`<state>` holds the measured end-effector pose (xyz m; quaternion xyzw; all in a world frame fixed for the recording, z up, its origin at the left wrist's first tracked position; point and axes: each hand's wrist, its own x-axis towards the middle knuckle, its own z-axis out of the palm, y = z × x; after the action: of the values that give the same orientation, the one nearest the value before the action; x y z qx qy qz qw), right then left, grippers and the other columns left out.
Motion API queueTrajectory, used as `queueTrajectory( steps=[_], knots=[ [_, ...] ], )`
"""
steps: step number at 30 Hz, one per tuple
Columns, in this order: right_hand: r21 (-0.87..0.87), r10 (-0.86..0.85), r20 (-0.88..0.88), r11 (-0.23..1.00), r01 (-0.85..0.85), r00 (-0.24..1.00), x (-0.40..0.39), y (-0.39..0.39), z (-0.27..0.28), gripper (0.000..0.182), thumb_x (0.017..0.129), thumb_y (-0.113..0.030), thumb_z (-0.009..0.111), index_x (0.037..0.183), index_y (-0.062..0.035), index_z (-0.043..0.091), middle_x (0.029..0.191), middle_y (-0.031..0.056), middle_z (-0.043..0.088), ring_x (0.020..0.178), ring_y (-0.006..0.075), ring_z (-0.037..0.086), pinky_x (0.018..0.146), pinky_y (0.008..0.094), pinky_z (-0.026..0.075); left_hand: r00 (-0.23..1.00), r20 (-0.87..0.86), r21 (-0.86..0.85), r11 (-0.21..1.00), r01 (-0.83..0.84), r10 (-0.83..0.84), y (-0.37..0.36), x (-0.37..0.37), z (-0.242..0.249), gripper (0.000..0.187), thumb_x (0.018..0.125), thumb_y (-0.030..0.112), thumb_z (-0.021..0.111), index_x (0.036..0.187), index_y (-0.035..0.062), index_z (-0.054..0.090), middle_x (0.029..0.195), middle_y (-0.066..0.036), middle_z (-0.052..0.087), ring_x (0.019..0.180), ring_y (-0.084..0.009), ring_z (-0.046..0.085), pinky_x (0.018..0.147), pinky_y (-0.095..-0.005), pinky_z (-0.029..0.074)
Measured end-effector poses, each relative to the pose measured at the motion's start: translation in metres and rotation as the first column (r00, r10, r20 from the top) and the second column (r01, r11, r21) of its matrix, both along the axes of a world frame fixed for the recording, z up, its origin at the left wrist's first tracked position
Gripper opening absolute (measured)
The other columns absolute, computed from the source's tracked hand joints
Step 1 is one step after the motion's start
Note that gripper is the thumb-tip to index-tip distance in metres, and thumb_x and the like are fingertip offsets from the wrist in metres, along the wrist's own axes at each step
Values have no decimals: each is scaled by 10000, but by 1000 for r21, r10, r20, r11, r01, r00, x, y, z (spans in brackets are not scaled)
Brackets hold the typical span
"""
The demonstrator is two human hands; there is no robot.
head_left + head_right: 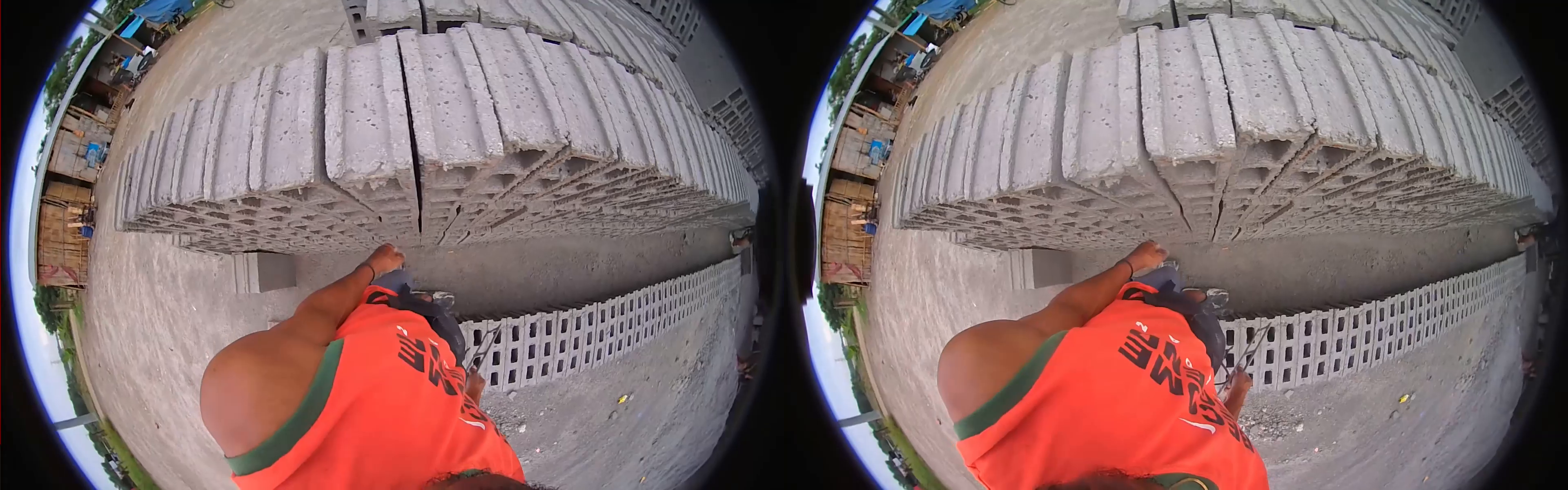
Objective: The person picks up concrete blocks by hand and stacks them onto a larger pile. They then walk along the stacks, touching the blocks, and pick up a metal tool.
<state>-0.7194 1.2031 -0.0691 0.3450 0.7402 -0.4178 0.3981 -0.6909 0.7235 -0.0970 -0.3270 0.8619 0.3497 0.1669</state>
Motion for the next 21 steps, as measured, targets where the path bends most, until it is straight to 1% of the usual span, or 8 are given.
queueTrajectory(
  steps=[2, 9, 11, 15, 17, 18, 19, 21],
  knots=[
    [-164, -170, 44, 971, 175, 984, -6, 18, -53, 420, 961, -419, 524, 654, -137, 485, 494, -13, 407, 350, 114, 319, 345, 287, 227, 999, -5, 52, 998, 44, -44, -11, 30, 20, 470, 860, 412, 510, 904, -22, 683, 895, -284, 664, 869, -403, 662, 824, -443, 504],
    [19, 11, -53, 1000, -10, 999, 10, -52, -19, 422, 957, -447, 510, 650, -159, 473, 497, -25, 391, 382, 110, 332, 379, 296, 244, 937, -145, -126, 934, -335, 317, -42, 187, -45, 455, 875, 398, 450, 878, 1, 670, 896, -267, 661, 919, -438, 606, 866, -488, 458],
    [73, 134, -114, 989, -126, 984, 22, -74, -4, 421, 951, -444, 516, 644, -160, 468, 493, -27, 384, 380, 110, 325, 380, 297, 239, 988, 85, -11, 992, -129, 130, -54, 217, 10, 383, 847, 283, 457, 927, -31, 662, 1029, -259, 660, 961, -393, 650, 893, -458, 512],
    [103, 387, -46, 919, -381, 921, 14, -98, 16, 426, 946, -433, 523, 629, -154, 465, 482, -22, 380, 372, 115, 319, 377, 302, 232, 791, 122, 191, 768, -612, 600, -30, 302, -4, 250, 850, 219, 510, 865, 18, 658, 865, -206, 689, 814, -338, 690, 800, -441, 536],
    [96, 538, 16, 838, -537, 843, 1, -109, 19, 429, 943, -428, 526, 622, -150, 464, 476, -19, 378, 367, 117, 316, 375, 304, 228, 643, 202, 297, 580, -759, 738, -6, 357, -51, 219, 852, 212, 537, 853, 31, 658, 788, -181, 689, 748, -305, 696, 718, -425, 544],
    [91, 619, 49, 778, -621, 783, -6, -118, 24, 430, 942, -425, 528, 618, -149, 464, 473, -18, 377, 365, 119, 314, 374, 305, 227, 916, 17, -199, 899, -390, 401, 12, 376, -40, 259, 851, 246, 556, 796, 14, 658, 684, -157, 668, 628, -267, 670, 596, -379, 516],
    [85, 696, 81, 709, -700, 714, -17, -118, 17, 432, 940, -423, 529, 615, -147, 463, 470, -16, 376, 363, 120, 313, 373, 306, 225, 777, -81, -130, 766, -629, 624, 35, 393, -33, 294, 862, 266, 543, 783, 7, 657, 678, -149, 665, 605, -249, 655, 576, -362, 504],
    [74, 822, 144, 547, -834, 552, -37, -130, 12, 435, 938, -417, 533, 607, -144, 462, 464, -14, 374, 359, 122, 310, 372, 308, 222, 460, 7, 103, 457, -883, 888, 85, 416, -22, 308, 882, 289, 544, 806, 9, 647, 654, -114, 645, 572, -214, 627, 558, -356, 498]
  ],
)
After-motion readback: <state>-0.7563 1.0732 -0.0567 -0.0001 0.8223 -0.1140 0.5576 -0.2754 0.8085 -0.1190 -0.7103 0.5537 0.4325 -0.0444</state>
